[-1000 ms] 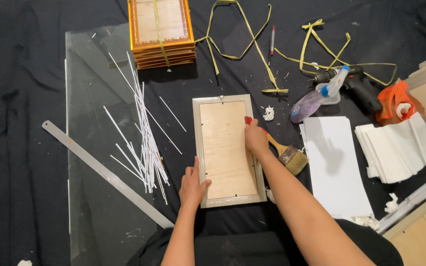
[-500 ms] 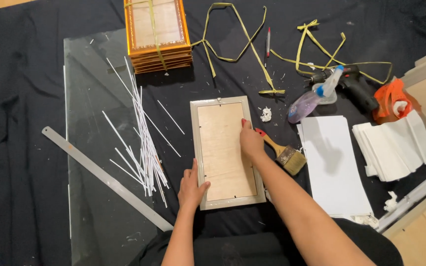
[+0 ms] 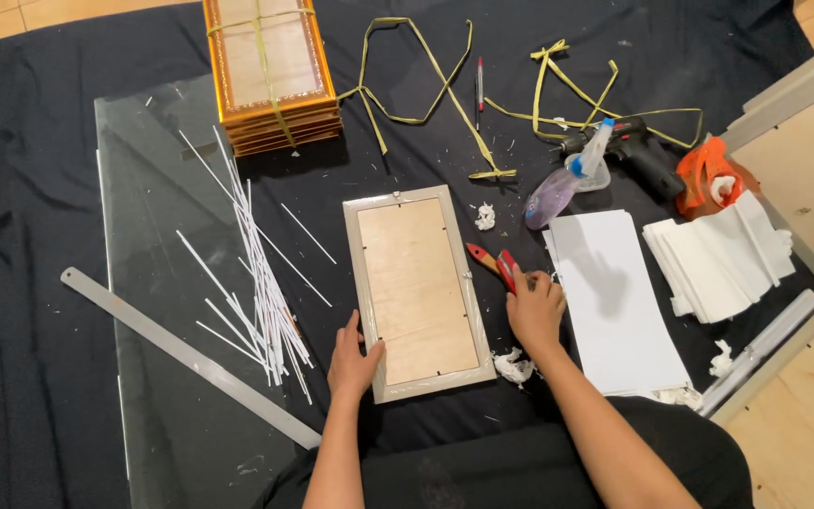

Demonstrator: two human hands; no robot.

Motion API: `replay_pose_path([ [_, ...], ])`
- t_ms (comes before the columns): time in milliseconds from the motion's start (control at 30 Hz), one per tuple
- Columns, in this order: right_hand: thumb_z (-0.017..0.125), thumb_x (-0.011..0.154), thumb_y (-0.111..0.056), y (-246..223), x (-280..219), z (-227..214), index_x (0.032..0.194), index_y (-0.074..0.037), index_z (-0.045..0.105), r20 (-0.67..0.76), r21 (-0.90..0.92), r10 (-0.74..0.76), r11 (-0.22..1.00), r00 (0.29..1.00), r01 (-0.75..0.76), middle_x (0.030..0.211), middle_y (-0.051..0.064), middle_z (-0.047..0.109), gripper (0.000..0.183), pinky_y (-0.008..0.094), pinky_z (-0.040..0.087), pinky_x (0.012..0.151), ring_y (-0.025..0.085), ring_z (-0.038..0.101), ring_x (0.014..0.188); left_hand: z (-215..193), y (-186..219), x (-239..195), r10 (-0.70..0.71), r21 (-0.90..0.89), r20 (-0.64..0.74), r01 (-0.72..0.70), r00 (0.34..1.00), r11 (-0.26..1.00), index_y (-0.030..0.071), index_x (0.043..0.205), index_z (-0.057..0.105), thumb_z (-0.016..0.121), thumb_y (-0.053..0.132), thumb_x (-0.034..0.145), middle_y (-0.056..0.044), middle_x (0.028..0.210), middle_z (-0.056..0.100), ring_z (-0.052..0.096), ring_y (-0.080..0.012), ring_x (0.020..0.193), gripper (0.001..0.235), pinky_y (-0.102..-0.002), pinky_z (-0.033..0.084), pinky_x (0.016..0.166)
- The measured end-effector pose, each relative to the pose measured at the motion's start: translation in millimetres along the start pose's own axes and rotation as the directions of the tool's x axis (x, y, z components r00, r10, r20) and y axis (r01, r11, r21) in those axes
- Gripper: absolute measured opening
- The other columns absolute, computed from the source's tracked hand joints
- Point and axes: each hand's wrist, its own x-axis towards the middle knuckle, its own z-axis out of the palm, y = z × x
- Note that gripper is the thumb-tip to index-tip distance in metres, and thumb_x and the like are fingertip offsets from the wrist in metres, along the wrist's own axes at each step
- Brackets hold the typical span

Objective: Assembling layers of a picture frame by aligning components and applying pressure to secure them.

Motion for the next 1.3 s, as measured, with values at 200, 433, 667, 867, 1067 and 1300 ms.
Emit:
replay_pose_path([
  [200,0.06,0.097,-0.031,-3.7,-46.4,38.1,0.121,-0.02,0.065,0.109,0.448,-0.087,0.894,0.99,0.029,0.107,0.003,0.058,0.026,0.042,0.051,0.091,0.032,0.061,0.107,25.6,-32.9,31.9,-0.047,-0.029,-0.14,0.043,0.989,0.999,0.017,0.145,0.054,0.064,0.041,0.096,-0.002,0.107,0.066,0.07,-0.0237,0.105,0.056,-0.041,0.058,0.084],
  [433,0.061,0.094,-0.048,-26.3,-56.9,61.8,0.13,-0.021,0.06,0.587,0.405,0.235,0.743,0.775,-0.532,0.116,0.006,0.066,0.045,0.042,0.056,0.093,0.029,0.069,0.113,22.1,-22.8,24.5,-0.198,-0.063,-0.189,0.189,0.962,0.98,0.021,0.112,0.076,0.063,0.053,0.093,0.001,0.105,0.078,0.071,-0.026,0.111,0.04,-0.042,0.056,0.092],
  [667,0.062,0.089,-0.064,-49.6,-40.4,3.5,0.135,-0.018,0.068,0.818,0.387,0.245,0.433,0.52,-0.814,0.127,0.011,0.07,0.066,0.048,0.053,0.096,0.031,0.064,0.124,2.6,-1.2,5.3,-0.319,-0.247,-0.151,0.277,0.936,0.929,0.021,0.114,0.078,0.064,0.054,0.092,-0.004,0.111,0.076,0.068,-0.0289,0.116,0.043,-0.043,0.053,0.097],
  [867,0.057,0.098,-0.056,-72.4,-36.9,-52.2,0.142,-0.004,0.06,0.811,0.469,0.229,0.294,0.538,-0.833,0.137,0.025,0.062,0.068,0.054,0.052,0.095,0.039,0.059,0.129,33.9,-44.3,40.1,-0.252,-0.321,-0.101,0.209,0.962,0.924,0.012,0.111,0.077,0.062,0.052,0.095,-0.011,0.106,0.074,0.068,-0.032,0.109,0.045,-0.044,0.054,0.091],
  [1067,0.056,0.098,-0.058,-82.0,-49.8,-59.4,0.14,-0.004,0.062,0.738,0.49,0.284,0.399,0.612,-0.775,0.14,0.021,0.062,0.069,0.05,0.047,0.107,0.035,0.055,0.134,31.1,-49.3,45.0,-0.202,-0.375,-0.11,0.148,0.973,0.915,0.007,0.102,0.075,0.053,0.056,0.102,-0.015,0.099,0.073,0.067,-0.0301,0.101,0.054,-0.042,0.053,0.085],
  [1300,0.056,0.1,-0.055,-34.1,-72.4,-59.3,0.118,0.002,0.07,0.589,0.588,0.304,0.473,0.749,-0.655,0.122,0.027,0.07,0.061,0.054,0.047,0.104,0.043,0.059,0.125,27.5,-54.7,41.4,-0.085,-0.347,-0.257,-0.01,0.963,0.938,0.009,0.108,0.076,0.049,0.051,0.107,-0.017,0.099,0.076,0.068,-0.0379,0.108,0.049,-0.047,0.052,0.095],
])
